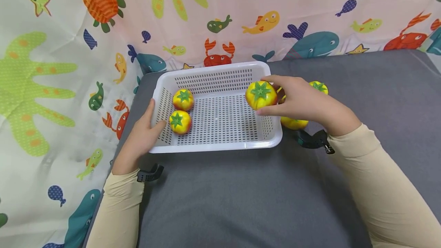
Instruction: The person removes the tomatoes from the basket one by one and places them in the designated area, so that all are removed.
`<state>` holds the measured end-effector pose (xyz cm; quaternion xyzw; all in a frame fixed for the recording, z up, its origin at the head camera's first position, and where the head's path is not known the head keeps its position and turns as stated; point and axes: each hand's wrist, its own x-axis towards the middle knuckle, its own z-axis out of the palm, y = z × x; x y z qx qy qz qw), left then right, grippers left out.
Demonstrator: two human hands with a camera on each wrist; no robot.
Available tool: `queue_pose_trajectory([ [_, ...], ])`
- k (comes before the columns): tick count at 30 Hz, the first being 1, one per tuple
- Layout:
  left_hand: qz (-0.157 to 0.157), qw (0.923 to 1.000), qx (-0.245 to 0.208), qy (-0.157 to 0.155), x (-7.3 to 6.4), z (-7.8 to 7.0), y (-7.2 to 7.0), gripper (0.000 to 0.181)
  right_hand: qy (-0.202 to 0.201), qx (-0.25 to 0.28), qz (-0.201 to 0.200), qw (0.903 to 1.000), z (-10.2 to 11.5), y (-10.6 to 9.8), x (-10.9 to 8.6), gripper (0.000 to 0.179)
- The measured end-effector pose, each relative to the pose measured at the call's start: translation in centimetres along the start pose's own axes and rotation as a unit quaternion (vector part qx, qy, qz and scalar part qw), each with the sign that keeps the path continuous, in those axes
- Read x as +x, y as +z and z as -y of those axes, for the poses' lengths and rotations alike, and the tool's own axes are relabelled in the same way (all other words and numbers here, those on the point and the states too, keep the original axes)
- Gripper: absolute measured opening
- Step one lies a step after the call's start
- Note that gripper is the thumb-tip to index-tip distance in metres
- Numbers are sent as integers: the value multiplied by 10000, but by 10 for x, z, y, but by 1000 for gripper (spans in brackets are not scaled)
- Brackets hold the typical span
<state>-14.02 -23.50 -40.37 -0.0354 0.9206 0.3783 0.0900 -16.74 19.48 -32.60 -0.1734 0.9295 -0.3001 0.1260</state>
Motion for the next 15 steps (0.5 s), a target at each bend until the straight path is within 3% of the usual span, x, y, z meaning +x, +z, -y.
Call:
queue_pose_trajectory([
  [15,-15,10000,-34,54,0,0,-1,86,498,174,-247,9983,-36,-18,-20,97],
])
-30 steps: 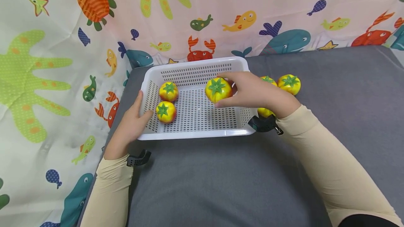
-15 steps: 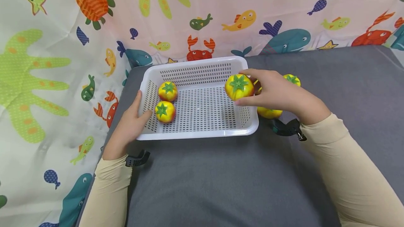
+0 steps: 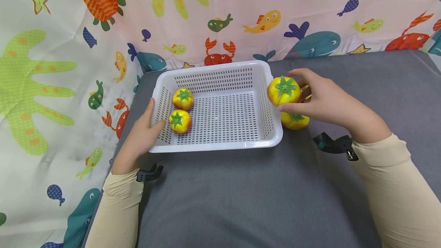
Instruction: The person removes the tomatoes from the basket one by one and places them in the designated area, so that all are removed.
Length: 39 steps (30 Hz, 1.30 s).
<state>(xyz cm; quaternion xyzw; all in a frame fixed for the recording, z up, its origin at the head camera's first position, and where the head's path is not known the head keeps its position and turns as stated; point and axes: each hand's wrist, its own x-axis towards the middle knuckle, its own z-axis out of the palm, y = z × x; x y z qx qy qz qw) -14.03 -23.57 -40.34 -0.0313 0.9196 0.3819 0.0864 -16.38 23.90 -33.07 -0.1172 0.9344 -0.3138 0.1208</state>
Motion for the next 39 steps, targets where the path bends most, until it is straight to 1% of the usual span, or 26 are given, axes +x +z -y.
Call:
queue_pose_trajectory([
  [5,10,10000,-14,6,0,0,1,86,252,-114,-42,9996,-16,-3,-5,92],
  [11,13,10000,-86,33,1,-1,1,86,369,-195,-193,9989,-32,-4,-15,89],
  [21,43,9999,-97,-85,1,1,1,87,507,-146,-403,9978,-62,-1,-26,92],
  [27,65,9998,-145,-90,1,1,2,87,660,-238,-359,9969,-83,4,-34,92],
  [33,67,9999,-146,-64,2,0,1,87,747,-249,-409,9961,-100,8,-38,91],
  [39,78,9998,-158,-42,2,0,0,88,950,-284,-212,9948,-112,12,-39,95],
])
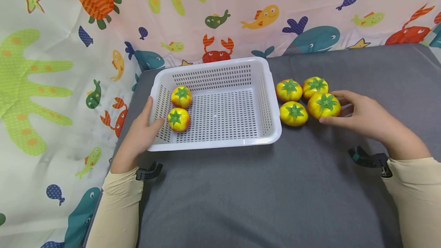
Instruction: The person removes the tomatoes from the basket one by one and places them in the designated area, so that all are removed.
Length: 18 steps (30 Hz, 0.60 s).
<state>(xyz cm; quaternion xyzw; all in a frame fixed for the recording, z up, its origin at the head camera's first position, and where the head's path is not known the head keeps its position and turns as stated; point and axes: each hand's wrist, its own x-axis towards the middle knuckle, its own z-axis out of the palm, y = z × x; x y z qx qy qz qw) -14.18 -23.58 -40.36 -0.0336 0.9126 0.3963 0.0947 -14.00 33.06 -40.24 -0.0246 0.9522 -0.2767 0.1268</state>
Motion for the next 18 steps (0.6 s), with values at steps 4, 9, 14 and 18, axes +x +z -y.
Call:
queue_pose_trajectory([
  [4,24,10000,-42,-12,0,0,0,88,5,15,47,10000,-5,4,0,94],
  [9,37,10000,-57,-27,0,-1,0,88,-27,43,94,9999,-8,7,1,92],
  [14,26,10000,-44,-38,0,-1,-1,87,8,4,165,9999,-12,10,3,93],
  [18,30,10000,-58,-43,0,0,0,87,-27,10,234,9997,-16,11,5,93],
])
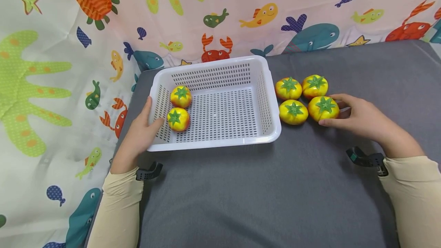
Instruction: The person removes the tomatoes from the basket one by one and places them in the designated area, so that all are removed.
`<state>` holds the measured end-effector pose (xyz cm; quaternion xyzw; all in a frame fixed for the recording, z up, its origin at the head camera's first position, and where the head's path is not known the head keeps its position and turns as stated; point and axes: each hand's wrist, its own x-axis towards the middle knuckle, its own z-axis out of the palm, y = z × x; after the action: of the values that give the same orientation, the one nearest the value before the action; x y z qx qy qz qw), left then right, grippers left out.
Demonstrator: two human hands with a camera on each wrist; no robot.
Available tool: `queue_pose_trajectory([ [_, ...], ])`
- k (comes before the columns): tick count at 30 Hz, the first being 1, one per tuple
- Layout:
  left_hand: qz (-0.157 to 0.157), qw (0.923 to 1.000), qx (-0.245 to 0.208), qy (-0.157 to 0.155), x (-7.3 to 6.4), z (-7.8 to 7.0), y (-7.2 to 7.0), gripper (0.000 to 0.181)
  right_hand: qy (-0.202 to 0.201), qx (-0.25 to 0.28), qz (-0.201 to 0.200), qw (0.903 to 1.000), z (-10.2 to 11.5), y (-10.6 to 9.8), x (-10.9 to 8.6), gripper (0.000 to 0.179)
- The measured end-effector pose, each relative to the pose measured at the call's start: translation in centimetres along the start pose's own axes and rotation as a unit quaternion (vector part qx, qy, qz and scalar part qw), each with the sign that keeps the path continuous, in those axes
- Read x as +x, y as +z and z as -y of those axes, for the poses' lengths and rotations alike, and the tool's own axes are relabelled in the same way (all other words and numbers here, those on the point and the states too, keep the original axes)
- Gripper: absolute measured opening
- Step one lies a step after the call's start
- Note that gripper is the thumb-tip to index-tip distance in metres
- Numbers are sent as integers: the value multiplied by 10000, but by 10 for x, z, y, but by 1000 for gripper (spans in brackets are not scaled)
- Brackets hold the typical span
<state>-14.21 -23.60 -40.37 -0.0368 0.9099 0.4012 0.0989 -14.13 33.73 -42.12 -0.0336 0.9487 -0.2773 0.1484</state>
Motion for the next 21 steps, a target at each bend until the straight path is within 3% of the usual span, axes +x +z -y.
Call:
queue_pose_trajectory([
  [21,-70,9999,117,2,0,-1,1,88,95,3,53,9999,-4,5,7,94],
])
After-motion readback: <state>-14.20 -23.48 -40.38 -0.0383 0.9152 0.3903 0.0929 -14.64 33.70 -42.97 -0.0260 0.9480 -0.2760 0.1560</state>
